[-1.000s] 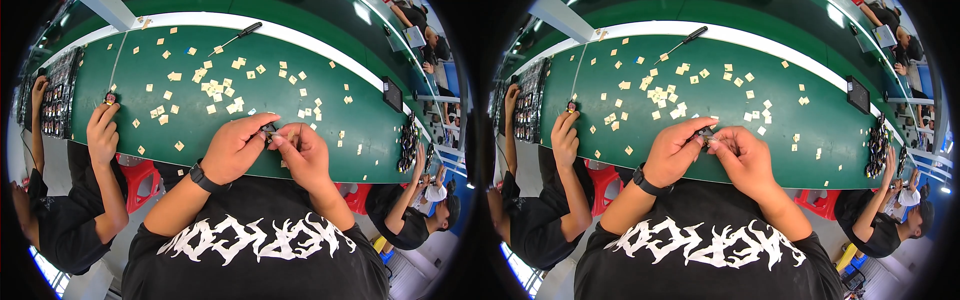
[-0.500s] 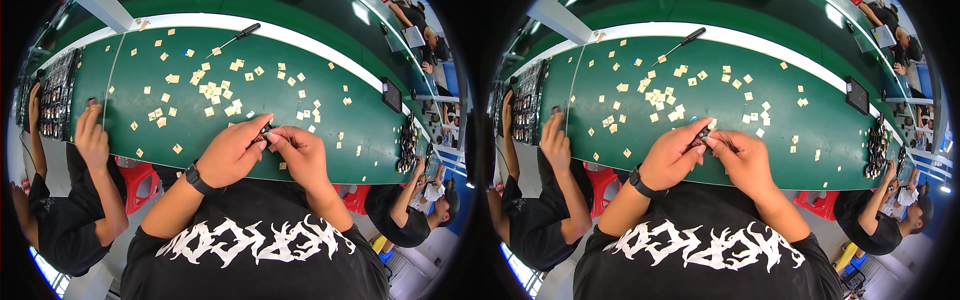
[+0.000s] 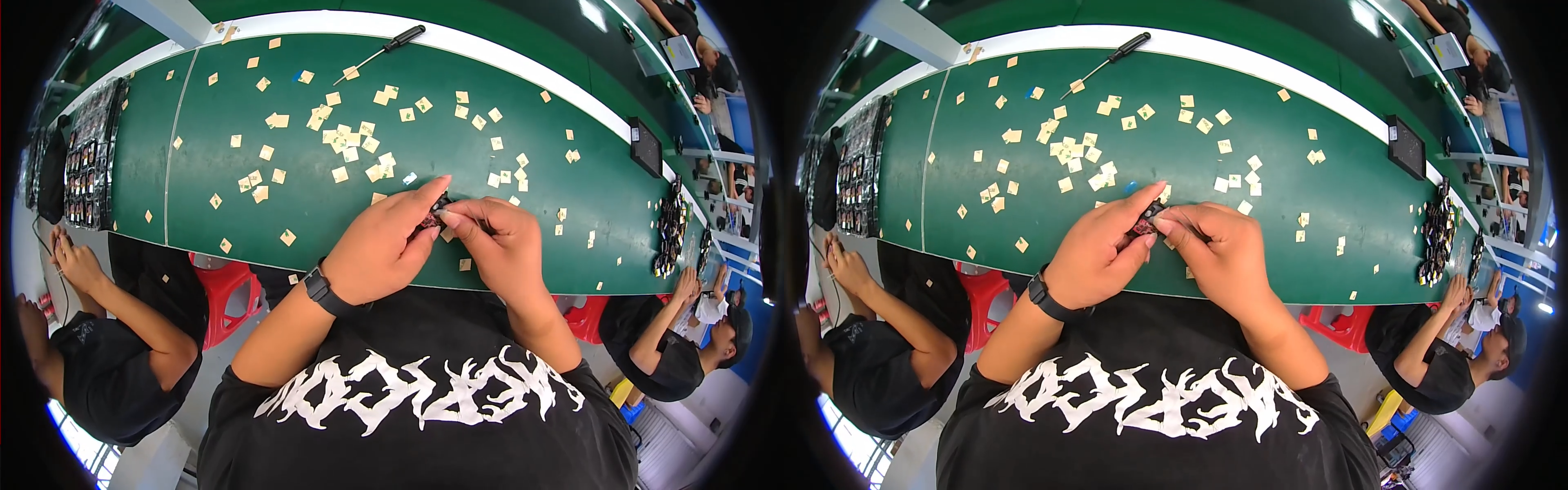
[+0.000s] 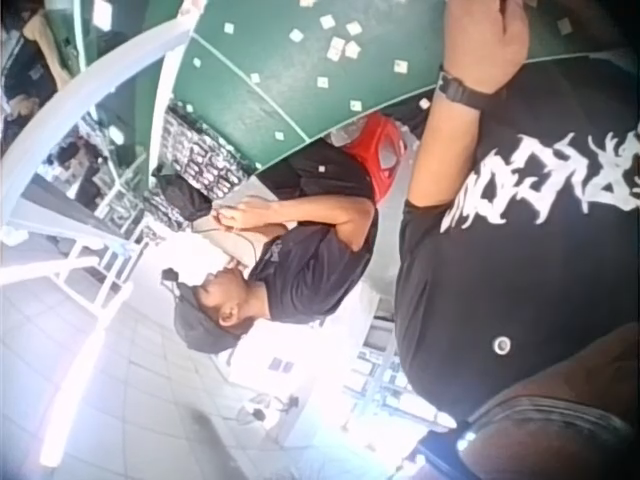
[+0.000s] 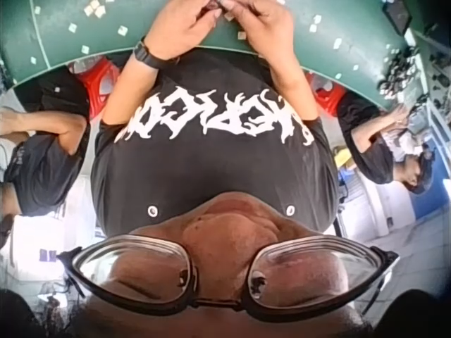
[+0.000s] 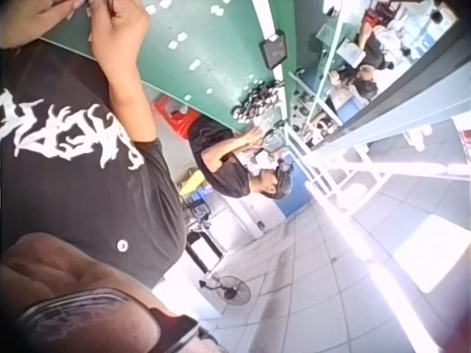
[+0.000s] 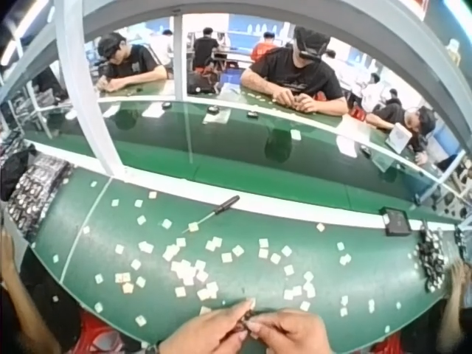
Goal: Assembling electronic smartwatch components by applying small adhesive pads and fitting parts into housings using tweezers.
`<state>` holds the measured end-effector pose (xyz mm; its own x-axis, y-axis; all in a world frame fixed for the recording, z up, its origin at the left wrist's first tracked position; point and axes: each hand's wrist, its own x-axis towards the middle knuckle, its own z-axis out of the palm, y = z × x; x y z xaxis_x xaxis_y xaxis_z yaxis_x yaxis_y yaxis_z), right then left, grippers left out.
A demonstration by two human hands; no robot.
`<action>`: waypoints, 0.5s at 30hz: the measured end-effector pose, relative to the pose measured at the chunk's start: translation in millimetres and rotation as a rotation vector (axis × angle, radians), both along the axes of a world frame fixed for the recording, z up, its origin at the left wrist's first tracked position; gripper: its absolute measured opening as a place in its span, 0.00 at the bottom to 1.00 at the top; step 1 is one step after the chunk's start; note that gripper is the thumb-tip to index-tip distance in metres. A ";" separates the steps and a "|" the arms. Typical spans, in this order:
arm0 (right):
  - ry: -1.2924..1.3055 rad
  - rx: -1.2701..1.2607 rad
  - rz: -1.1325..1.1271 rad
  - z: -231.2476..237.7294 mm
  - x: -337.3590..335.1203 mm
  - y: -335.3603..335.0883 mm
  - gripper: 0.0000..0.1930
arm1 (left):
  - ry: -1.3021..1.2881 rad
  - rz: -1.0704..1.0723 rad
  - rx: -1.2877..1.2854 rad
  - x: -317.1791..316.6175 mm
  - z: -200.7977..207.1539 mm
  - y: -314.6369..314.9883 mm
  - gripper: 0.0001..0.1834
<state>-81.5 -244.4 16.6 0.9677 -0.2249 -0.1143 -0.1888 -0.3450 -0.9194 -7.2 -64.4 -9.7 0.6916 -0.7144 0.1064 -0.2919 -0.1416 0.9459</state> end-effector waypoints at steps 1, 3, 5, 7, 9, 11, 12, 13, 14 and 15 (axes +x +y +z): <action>0.001 0.001 -0.003 -2.1 -0.7 0.0 0.07 | 0.021 0.000 0.001 -0.1 0.1 0.0 0.34; 0.112 0.198 -0.075 -8.2 -2.6 0.8 0.08 | 0.043 -0.002 0.004 0.0 0.9 0.2 0.34; 0.162 0.234 -0.113 -3.1 0.0 3.5 0.07 | 0.059 -0.010 0.023 1.0 2.0 1.2 0.33; 0.210 0.269 -0.152 -3.3 1.8 5.8 0.07 | 0.122 -0.044 0.006 7.0 5.1 3.3 0.32; 0.088 0.275 -0.199 -7.9 3.0 6.7 0.09 | 0.183 -0.080 -0.012 9.1 6.3 4.5 0.32; 0.082 0.243 -0.202 -3.2 10.1 5.4 0.09 | 0.185 -0.080 -0.042 8.4 4.7 5.3 0.30; 0.077 0.209 -0.206 -1.1 14.0 4.0 0.11 | 0.185 -0.082 -0.040 8.7 4.9 5.2 0.30; 0.077 0.212 -0.212 -0.7 15.5 1.8 0.11 | 0.204 -0.082 -0.036 8.2 5.7 5.1 0.30; 0.149 0.215 -0.160 -0.6 16.7 -1.9 0.12 | 0.223 -0.084 -0.032 7.7 6.3 4.9 0.30; 0.219 0.218 -0.109 -0.5 18.4 -5.8 0.12 | 0.224 -0.090 -0.029 8.3 5.3 4.5 0.30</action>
